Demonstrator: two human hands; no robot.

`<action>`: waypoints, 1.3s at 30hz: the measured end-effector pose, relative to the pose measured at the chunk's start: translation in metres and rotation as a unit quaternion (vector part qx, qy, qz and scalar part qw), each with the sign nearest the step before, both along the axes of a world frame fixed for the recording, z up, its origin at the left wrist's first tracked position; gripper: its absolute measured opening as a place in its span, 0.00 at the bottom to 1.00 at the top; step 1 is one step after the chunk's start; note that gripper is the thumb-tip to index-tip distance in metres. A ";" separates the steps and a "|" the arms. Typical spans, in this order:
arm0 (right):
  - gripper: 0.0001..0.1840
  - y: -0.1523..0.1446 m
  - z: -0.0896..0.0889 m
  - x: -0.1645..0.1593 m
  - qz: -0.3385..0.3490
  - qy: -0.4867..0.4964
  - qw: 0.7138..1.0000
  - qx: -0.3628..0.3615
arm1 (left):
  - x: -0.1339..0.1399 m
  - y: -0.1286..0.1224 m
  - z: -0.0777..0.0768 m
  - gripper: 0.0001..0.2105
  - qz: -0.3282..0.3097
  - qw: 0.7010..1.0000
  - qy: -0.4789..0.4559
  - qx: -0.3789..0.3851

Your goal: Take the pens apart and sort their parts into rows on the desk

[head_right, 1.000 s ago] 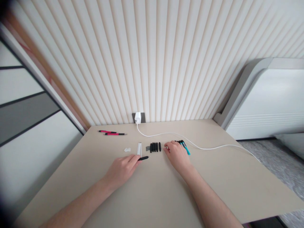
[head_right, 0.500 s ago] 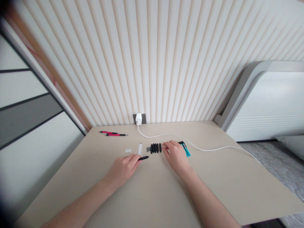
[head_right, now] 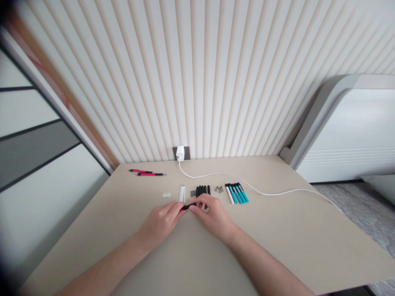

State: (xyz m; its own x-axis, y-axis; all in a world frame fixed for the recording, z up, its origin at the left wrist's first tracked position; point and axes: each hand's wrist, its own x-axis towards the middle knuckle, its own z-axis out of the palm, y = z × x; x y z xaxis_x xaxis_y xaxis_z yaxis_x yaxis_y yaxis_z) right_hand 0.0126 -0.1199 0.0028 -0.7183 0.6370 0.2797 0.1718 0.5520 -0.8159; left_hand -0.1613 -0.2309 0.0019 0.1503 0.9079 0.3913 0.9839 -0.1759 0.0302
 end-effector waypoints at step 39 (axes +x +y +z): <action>0.12 0.033 -0.005 0.018 -0.178 -0.231 0.923 0.250 | -0.011 0.002 0.003 0.11 0.080 0.991 -0.089 -0.052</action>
State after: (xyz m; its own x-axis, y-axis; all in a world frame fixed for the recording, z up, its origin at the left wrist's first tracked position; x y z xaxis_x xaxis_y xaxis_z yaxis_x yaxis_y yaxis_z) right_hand 0.0304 -0.0869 -0.0025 -0.6053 0.7297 0.3180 0.6807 0.6816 -0.2683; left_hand -0.1722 -0.2294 0.0049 -0.0613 0.9516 0.3012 0.9766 -0.0051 0.2149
